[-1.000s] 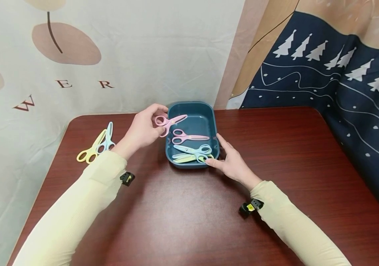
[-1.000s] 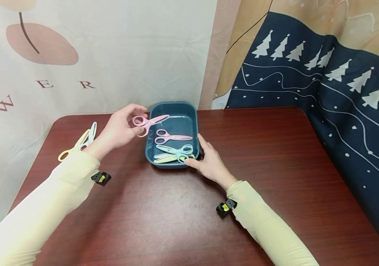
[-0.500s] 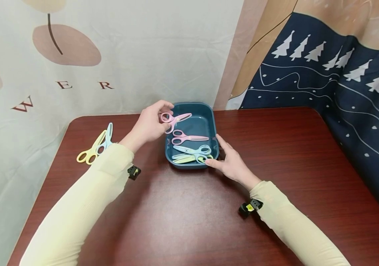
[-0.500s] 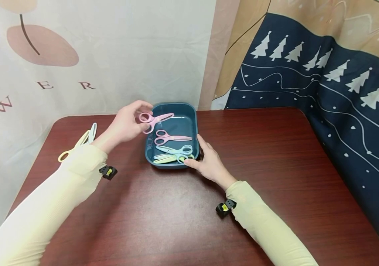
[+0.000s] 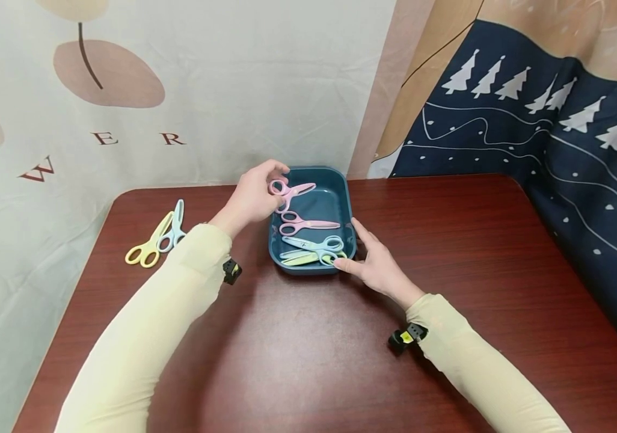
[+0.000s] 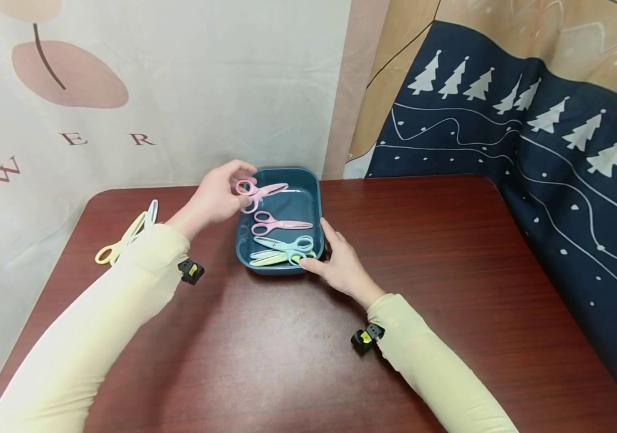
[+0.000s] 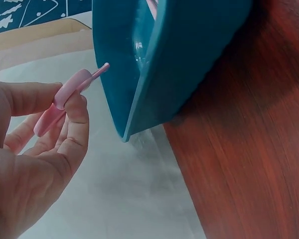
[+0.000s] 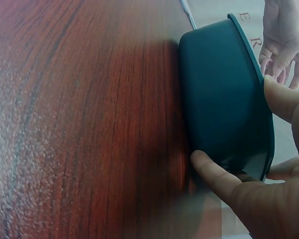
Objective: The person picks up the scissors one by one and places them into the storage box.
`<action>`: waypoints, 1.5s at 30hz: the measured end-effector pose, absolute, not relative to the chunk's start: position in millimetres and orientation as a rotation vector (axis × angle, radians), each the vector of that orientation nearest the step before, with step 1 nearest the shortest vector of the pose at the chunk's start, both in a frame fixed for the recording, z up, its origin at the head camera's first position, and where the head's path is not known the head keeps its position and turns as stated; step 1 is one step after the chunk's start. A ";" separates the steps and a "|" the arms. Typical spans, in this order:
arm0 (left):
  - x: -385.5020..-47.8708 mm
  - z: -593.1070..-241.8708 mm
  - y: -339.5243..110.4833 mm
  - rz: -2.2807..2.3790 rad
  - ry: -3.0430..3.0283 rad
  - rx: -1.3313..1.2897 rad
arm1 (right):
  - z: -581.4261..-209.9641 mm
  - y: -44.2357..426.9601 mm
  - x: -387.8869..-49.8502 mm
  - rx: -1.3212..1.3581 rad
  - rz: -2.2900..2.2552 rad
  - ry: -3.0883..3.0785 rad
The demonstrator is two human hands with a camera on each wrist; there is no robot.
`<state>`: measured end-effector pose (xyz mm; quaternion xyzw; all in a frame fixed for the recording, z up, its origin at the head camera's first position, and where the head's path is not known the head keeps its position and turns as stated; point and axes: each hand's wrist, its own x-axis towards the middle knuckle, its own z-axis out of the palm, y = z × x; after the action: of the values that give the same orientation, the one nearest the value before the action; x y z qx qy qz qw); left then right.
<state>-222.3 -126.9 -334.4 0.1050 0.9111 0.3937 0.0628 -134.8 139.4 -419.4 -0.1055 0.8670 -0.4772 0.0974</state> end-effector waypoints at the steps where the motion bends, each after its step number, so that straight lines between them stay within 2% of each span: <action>1: -223.4 -334.3 -125.6 1.186 2.754 0.310 | -419.8 139.7 -135.0 -0.313 -1.410 2.568; 21: -240.2 -340.9 -106.6 1.174 2.714 0.251 | -421.9 141.0 -136.4 -0.318 -1.416 2.576; 45: -244.0 -354.7 -97.4 1.058 2.680 0.253 | -422.1 139.7 -137.2 -0.319 -1.418 2.563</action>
<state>-244.0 -97.4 -354.7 0.0869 0.9194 0.3629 0.1243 -137.2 139.7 -422.1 -0.1079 0.8657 -0.4789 0.0976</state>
